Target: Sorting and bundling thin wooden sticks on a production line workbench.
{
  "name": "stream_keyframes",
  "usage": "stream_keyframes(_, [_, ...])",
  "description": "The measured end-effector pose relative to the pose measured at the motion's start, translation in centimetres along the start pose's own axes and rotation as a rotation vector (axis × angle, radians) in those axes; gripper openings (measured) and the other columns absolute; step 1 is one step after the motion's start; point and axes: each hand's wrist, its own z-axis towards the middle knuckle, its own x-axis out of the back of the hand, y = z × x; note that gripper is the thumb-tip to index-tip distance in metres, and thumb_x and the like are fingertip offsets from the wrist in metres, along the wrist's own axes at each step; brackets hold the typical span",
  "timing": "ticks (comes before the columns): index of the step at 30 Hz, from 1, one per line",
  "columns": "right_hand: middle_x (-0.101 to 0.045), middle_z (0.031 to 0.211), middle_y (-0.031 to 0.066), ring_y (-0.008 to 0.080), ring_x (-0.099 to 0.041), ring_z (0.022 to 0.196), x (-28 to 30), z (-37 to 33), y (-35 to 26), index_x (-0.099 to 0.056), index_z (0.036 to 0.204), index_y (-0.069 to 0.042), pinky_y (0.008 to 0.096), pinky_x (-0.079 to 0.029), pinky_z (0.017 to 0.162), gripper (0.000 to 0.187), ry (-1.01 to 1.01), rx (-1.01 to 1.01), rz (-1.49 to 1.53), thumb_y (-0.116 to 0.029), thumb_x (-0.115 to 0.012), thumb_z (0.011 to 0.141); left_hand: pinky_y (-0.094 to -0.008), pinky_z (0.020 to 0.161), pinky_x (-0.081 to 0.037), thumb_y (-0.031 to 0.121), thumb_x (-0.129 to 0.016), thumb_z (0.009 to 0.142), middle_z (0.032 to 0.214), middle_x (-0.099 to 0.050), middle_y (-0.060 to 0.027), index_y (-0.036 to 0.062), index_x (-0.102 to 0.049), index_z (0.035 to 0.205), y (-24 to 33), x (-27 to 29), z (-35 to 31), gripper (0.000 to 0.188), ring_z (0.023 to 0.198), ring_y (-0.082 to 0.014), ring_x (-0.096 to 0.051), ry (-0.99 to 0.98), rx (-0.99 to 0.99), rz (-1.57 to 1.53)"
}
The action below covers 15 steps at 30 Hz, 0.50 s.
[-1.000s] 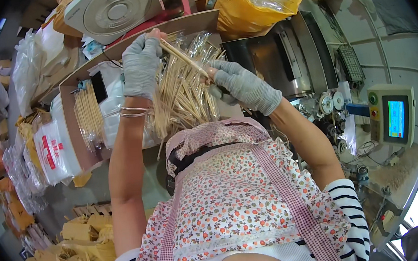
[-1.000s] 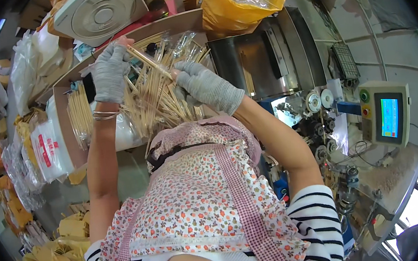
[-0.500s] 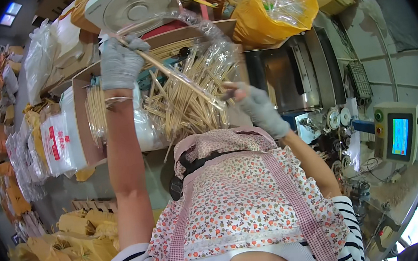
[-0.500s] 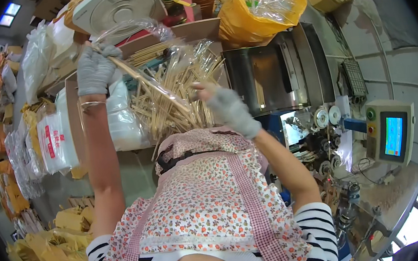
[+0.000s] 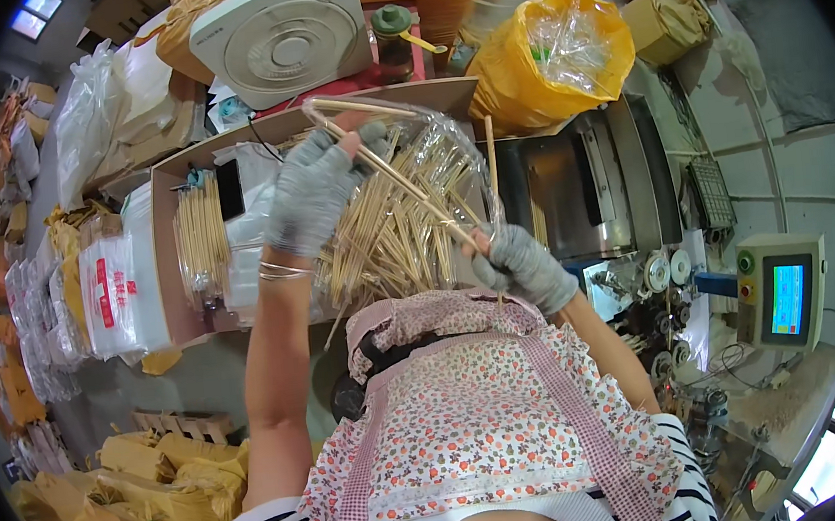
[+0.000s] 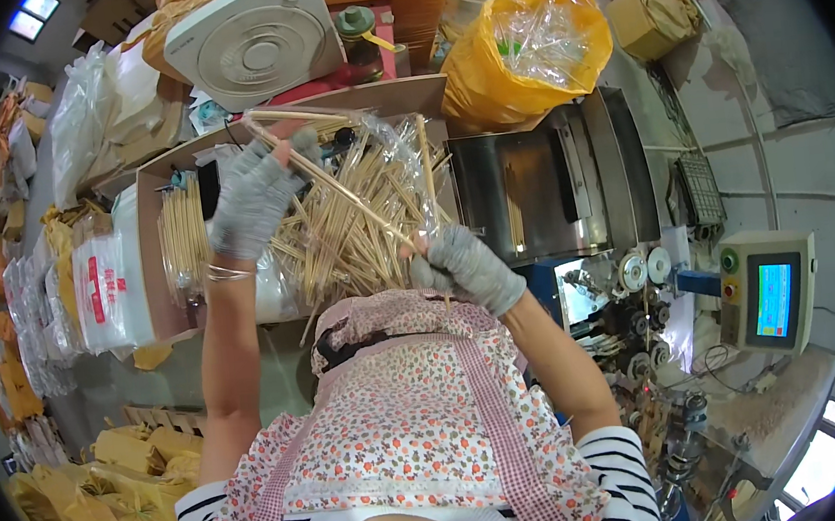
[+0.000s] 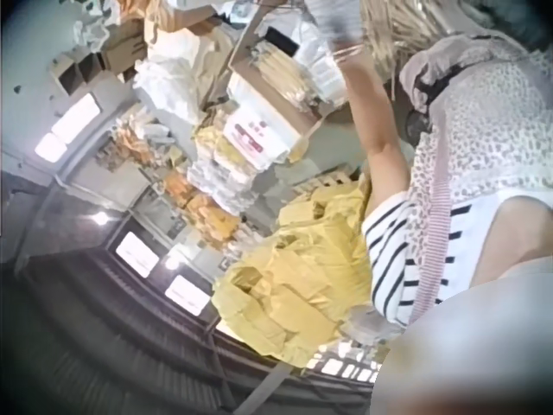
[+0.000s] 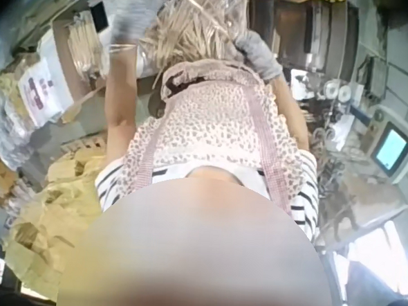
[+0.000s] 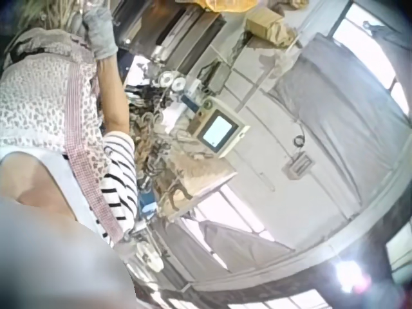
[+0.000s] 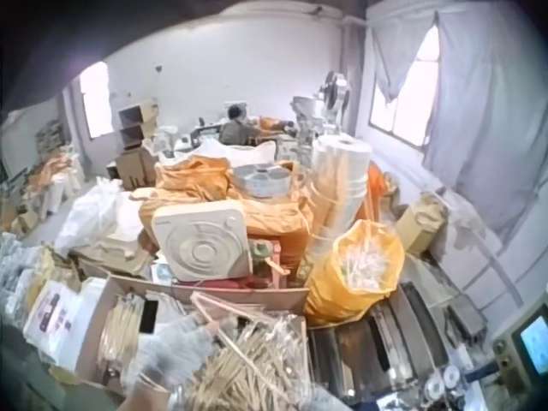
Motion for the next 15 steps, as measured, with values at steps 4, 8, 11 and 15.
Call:
stream_keyframes(4, [-0.048, 0.055, -0.0024, 0.0044, -0.033, 0.043, -1.2, -0.5, 1.4, -0.060, 0.091, -0.003, 0.0198, -0.025, 0.042, 0.035, -0.021, 0.016, -0.022, -0.037, -0.050, 0.091, -0.0245, 0.070, -0.051, 0.015, -0.061, 0.086, 0.088, -0.066, -0.0045, 0.0041, -0.063, 0.097, -1.6, -0.8, 0.4, 0.015, 0.077, -0.0116, -0.062, 0.164, -0.025, 0.054])
stream_keyframes(8, [-0.055, 0.059, 0.0025, 0.0062, -0.041, 0.045, -1.5, -0.6, 0.8, -0.059, 0.094, 0.000, 0.0204, -0.032, 0.043, 0.042, -0.080, 0.052, -0.155, -0.040, -0.043, 0.094, -0.0238, 0.063, -0.050, 0.018, -0.062, 0.085, 0.086, -0.066, -0.0052, 0.0046, -0.064, 0.095, -2.7, -0.2, 1.2, 0.017, 0.073, -0.0106, -0.061, 0.260, -0.032, 0.213])
stream_keyframes(11, [-0.059, 0.063, 0.0051, 0.0079, -0.048, 0.049, -0.6, -0.6, 0.2, -0.059, 0.093, 0.001, 0.0205, -0.038, 0.046, 0.045, -0.106, 0.020, -0.359, -0.041, -0.042, 0.093, -0.0238, 0.062, -0.050, 0.023, -0.058, 0.088, 0.086, -0.065, -0.0063, 0.0033, -0.064, 0.097, -2.0, -0.9, 1.6, 0.023, 0.072, -0.0107, -0.061, 0.255, -0.035, 0.182])
stream_keyframes(15, [-0.060, 0.067, 0.0057, 0.0077, -0.052, 0.055, -0.8, -0.7, -1.0, -0.060, 0.095, 0.000, 0.0208, -0.040, 0.052, 0.045, -0.127, 0.006, -0.324, -0.043, -0.048, 0.090, -0.0212, 0.067, -0.049, 0.028, -0.054, 0.091, 0.084, -0.066, -0.0072, 0.0005, -0.061, 0.102, -0.2, -0.9, 1.9, 0.030, 0.071, -0.0096, -0.061, 0.220, -0.008, 0.119])
